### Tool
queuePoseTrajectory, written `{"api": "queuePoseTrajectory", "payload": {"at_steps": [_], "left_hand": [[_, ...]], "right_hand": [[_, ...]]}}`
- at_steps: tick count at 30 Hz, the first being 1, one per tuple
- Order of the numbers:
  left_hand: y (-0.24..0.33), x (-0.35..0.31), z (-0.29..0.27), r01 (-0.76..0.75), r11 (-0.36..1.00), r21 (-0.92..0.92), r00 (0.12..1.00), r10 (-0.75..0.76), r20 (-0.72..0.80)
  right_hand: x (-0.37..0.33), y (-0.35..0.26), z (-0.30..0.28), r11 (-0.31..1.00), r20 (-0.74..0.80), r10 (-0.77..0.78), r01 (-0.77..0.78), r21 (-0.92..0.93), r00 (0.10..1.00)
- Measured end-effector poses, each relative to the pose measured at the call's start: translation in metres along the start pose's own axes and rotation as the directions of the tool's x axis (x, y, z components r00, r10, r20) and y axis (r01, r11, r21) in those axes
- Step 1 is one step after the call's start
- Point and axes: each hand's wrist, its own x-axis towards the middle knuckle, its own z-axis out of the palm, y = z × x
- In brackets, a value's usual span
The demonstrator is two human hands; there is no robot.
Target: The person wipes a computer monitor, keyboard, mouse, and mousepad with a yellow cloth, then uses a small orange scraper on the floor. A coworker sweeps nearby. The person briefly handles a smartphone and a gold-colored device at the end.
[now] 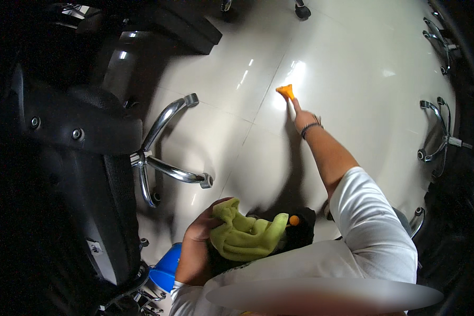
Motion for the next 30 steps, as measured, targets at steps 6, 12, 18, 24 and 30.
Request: {"api": "queuePoseTrajectory", "payload": {"at_steps": [6, 12, 18, 24, 30], "left_hand": [[0.006, -0.01, 0.014, -0.107, 0.974, 0.201, 0.994, 0.104, 0.028], [0.008, -0.021, 0.037, -0.088, 0.994, 0.06, 0.995, 0.09, -0.031], [0.002, -0.026, 0.051, -0.071, 0.975, 0.208, 0.973, 0.114, -0.2], [-0.002, 0.002, -0.011, 0.025, 0.999, 0.025, 0.996, -0.027, 0.086], [-0.023, 0.023, -0.06, -0.014, 0.997, 0.074, 0.959, -0.008, 0.282]], "right_hand": [[-0.068, 0.037, 0.055, 0.997, 0.137, -0.006, 0.018, -0.082, 0.991], [-0.044, -0.003, 0.021, 0.997, 0.173, -0.017, 0.03, -0.074, 0.985], [-0.049, -0.012, 0.019, 0.999, 0.106, -0.04, 0.041, -0.016, 0.994], [-0.07, -0.026, 0.037, 0.964, 0.046, -0.26, 0.262, -0.052, 0.965], [-0.018, -0.089, 0.043, 0.99, 0.09, -0.104, 0.094, 0.107, 0.99]]}}
